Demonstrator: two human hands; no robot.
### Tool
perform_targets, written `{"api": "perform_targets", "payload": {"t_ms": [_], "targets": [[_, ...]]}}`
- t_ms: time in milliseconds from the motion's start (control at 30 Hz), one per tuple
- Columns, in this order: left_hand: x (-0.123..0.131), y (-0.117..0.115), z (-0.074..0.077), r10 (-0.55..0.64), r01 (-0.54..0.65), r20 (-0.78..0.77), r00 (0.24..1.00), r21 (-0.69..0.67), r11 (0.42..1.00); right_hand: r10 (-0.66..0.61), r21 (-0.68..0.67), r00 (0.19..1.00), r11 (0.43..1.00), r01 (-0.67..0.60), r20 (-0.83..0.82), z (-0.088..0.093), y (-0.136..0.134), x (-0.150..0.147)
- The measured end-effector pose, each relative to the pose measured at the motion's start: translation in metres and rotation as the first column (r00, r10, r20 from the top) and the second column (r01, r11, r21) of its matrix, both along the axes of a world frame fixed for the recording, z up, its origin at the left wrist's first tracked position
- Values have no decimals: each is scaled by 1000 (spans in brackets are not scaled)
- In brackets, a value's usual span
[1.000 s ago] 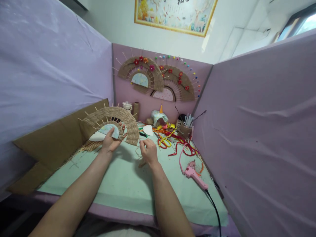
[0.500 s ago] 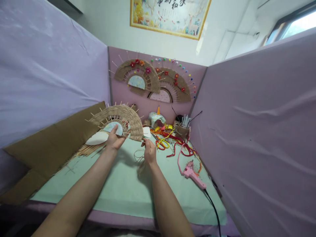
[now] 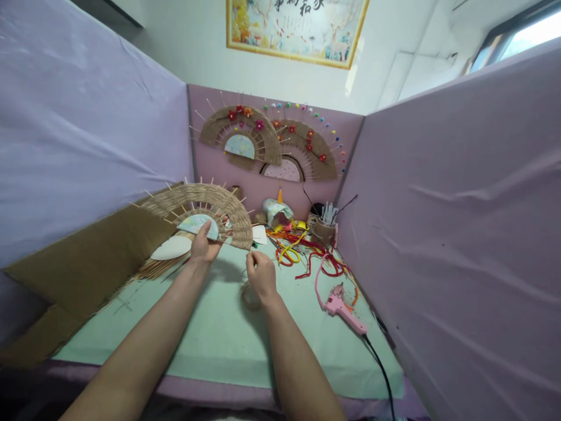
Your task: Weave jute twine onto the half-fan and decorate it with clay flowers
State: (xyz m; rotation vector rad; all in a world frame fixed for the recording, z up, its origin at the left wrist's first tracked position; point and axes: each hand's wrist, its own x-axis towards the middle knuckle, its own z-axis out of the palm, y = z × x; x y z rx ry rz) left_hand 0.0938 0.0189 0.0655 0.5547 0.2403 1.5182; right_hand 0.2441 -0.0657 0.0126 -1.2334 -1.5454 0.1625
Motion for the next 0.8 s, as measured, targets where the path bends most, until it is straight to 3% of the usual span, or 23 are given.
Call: {"api": "perform_targets", "payload": {"t_ms": [167,333,433,600,800], "targets": [[-17,2,-18,-128,125,-100,987,-41,991,-26,1,999,1000,26,-26,1,3,11],[-25,6,-26,-197,193,-63,978,-62,979,112,-98,961,985,-141,-251,2,6,16],[-28,7,-27,-199,195,-45,979,-76,978,152,-131,942,971,-198,-299,4,5,17],[-29,5,-27,-193,190,-33,981,-85,978,144,-137,951,973,-186,-273,5,4,18],[-29,5,-25,-261,239,-130,956,-168,956,193,-56,971,978,-203,-144,2,4,17]]}}
